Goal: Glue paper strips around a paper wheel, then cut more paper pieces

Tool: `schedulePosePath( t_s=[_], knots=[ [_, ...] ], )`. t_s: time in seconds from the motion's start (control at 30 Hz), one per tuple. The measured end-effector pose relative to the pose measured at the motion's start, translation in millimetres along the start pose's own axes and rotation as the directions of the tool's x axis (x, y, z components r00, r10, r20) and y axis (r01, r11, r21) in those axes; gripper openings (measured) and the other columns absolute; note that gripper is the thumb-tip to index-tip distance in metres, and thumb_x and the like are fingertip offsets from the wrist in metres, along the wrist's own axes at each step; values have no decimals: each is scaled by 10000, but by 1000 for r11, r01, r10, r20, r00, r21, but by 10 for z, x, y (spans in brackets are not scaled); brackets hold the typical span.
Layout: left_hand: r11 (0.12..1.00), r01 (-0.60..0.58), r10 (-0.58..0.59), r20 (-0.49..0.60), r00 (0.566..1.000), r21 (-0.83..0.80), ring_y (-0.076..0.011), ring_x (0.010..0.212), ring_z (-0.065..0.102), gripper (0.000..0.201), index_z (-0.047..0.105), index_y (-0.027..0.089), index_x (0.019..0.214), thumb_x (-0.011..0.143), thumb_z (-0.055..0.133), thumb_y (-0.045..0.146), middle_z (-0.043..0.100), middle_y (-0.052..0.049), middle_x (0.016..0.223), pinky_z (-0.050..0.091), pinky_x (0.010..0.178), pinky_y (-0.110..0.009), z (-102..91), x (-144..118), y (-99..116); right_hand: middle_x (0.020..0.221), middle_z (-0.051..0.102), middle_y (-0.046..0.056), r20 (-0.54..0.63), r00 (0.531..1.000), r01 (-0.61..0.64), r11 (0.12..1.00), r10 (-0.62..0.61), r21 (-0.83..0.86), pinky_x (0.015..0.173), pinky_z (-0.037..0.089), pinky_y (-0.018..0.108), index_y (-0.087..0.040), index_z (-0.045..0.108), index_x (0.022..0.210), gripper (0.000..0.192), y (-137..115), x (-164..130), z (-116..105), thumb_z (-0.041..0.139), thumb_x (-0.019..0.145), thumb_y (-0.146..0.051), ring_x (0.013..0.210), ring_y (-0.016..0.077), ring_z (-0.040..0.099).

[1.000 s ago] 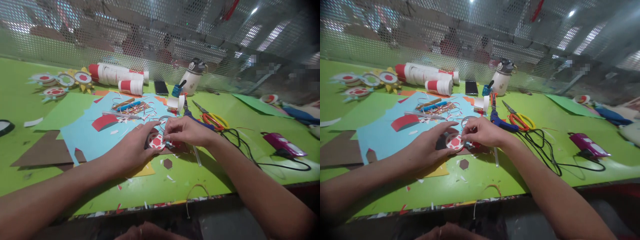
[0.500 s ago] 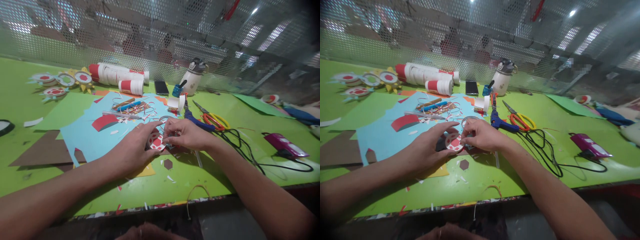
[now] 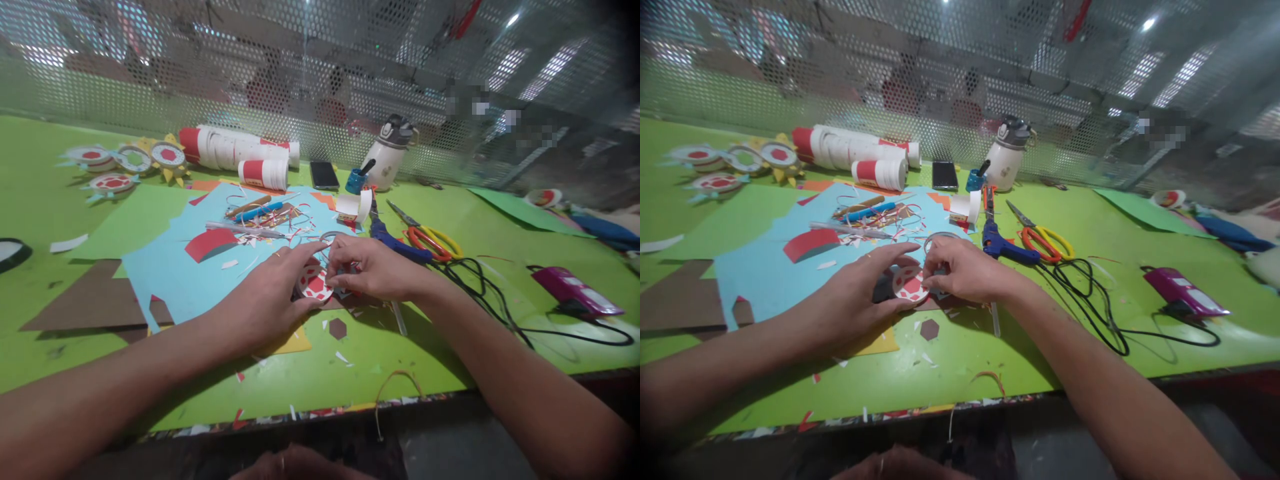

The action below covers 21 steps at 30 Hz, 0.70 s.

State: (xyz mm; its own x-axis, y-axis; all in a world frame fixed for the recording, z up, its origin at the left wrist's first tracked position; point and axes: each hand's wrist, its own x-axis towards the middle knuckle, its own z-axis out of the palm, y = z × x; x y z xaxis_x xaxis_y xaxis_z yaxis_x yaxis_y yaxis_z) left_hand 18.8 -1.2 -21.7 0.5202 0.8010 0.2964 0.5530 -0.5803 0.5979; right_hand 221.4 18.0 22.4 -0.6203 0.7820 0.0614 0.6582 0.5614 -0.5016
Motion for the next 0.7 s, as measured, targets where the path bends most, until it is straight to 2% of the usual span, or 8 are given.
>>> schedulePosePath(
  t_s=[0.37,0.7],
  knots=[
    [1000,1,-1,2,1000,10,-233,1006,593,613,372,291,1365,814,637,340,630,-49,1126,464,832,-359,-3,4,11,755,547,-4,-45,999,-14,1000,14,1,697,424,268,-162,626,716,120,3,0,11,671,800,-88,734,135,528],
    [1000,19,-19,16,1000,22,-233,1037,588,623,358,290,1381,821,627,337,623,-59,1138,467,859,-367,-17,-10,40,747,587,36,-80,997,2,999,2,49,705,443,304,-130,653,737,146,-2,-118,-120,587,863,-165,713,155,551]
  ],
)
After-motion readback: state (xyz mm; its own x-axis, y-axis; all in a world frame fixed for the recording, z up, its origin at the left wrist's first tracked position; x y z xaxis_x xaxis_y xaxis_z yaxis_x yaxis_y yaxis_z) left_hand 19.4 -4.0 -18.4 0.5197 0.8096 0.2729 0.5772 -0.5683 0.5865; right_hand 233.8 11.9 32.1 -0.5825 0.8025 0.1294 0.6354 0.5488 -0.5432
